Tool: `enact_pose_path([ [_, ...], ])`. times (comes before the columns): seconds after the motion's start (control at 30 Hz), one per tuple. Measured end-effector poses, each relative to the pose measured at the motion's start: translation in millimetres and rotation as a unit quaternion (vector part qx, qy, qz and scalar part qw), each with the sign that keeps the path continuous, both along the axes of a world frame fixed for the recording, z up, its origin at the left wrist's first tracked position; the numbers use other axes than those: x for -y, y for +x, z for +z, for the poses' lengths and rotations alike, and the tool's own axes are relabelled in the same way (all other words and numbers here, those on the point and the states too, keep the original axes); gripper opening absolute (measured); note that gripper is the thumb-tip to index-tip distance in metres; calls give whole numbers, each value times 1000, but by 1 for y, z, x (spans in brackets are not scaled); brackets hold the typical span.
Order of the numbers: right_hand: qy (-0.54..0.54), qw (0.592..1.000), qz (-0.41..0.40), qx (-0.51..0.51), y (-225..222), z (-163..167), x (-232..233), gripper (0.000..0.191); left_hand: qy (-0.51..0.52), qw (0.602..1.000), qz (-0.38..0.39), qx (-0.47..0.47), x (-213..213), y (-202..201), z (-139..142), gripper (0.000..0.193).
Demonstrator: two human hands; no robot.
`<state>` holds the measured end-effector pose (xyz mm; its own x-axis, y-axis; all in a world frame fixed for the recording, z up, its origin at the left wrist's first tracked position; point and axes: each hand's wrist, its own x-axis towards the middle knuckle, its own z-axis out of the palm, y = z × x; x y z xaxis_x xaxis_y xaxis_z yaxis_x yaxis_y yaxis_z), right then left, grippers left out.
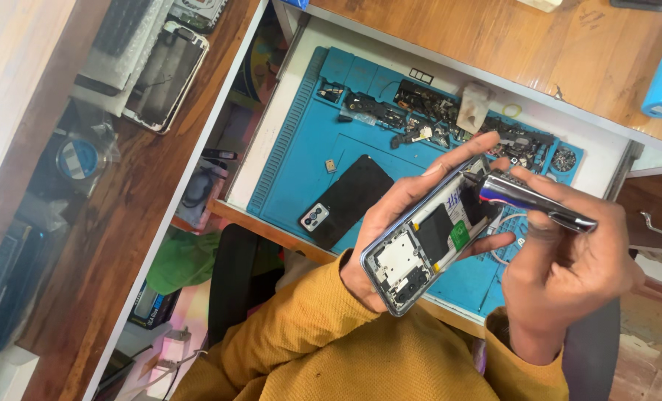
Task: The person uses a heat gun to warm the edges of a disassembled smartphone, then applies a small amount of adhesive to the frame. They place a new back cover onto the device and press it into place.
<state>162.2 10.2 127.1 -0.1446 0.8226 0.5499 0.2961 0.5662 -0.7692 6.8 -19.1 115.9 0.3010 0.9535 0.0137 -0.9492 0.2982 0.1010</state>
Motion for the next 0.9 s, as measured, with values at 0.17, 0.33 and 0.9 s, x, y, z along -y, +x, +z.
enact_pose_path([
  [0.17, -14, 1000, 12, -11, 0, 2, 4, 30, 9, 1000, 8, 18, 0, 0, -1, 56],
  [0.33, -16, 1000, 6, -24, 0, -3, 2, 34, -3, 1000, 2, 5, 0, -1, 0, 60],
  [0.9, -4, 1000, -10, -14, 4, -5, -5, 28, -1, 1000, -3, 12, 0, -1, 0, 59],
])
